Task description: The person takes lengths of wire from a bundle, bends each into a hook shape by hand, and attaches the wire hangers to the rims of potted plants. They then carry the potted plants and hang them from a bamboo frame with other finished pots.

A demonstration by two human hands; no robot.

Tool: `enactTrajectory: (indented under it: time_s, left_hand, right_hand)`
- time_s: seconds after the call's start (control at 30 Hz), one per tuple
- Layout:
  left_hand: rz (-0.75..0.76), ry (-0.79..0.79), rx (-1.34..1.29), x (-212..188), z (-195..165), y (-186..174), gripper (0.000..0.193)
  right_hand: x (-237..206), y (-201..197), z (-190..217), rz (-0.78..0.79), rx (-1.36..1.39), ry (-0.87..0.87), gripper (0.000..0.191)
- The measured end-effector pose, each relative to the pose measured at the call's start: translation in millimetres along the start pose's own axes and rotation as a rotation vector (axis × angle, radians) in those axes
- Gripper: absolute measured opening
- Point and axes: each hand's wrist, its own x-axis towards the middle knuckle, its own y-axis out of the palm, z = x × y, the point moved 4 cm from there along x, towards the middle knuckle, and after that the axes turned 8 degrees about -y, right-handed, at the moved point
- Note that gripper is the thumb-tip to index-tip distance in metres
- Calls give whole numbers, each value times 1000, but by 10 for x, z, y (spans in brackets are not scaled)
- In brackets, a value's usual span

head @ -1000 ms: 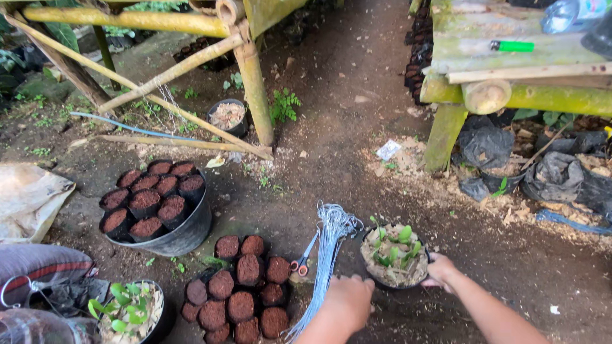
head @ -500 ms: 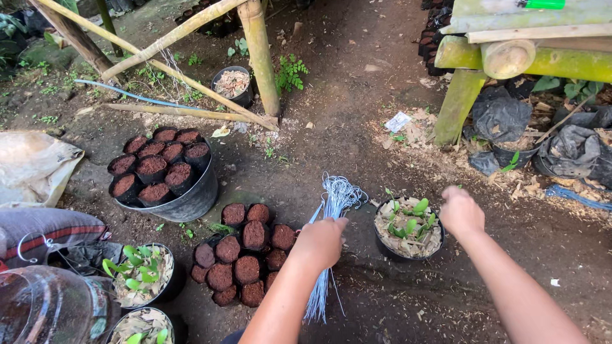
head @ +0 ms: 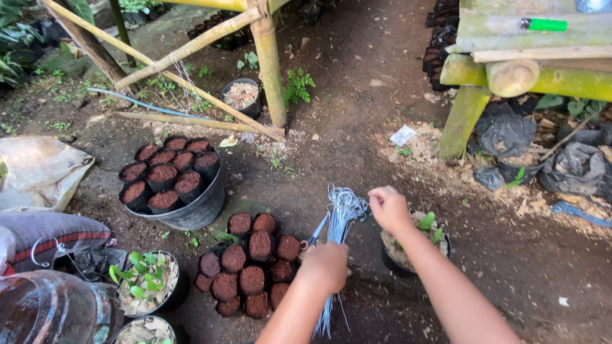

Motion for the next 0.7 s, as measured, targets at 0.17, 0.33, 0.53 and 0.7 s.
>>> enactTrajectory:
  time_s: [0.17, 0.33, 0.53, 0.7]
  left_hand:
    - [-75, 119, -14, 124, -234, 66, 42]
    - [-112, 79, 32, 485, -391, 295, 31]
    - [-84, -91, -1, 1022, -403, 528, 38]
    - [-77, -71, -19, 1161, -323, 586, 40]
  right_hand:
    - [152, 538, -157, 135, -97, 82, 33]
    - [303, 914, -370, 159, -197, 154, 43]
    - [519, 1224, -588, 235, -157, 234, 64]
    - [587, 1449, -795, 337, -159, 285, 75]
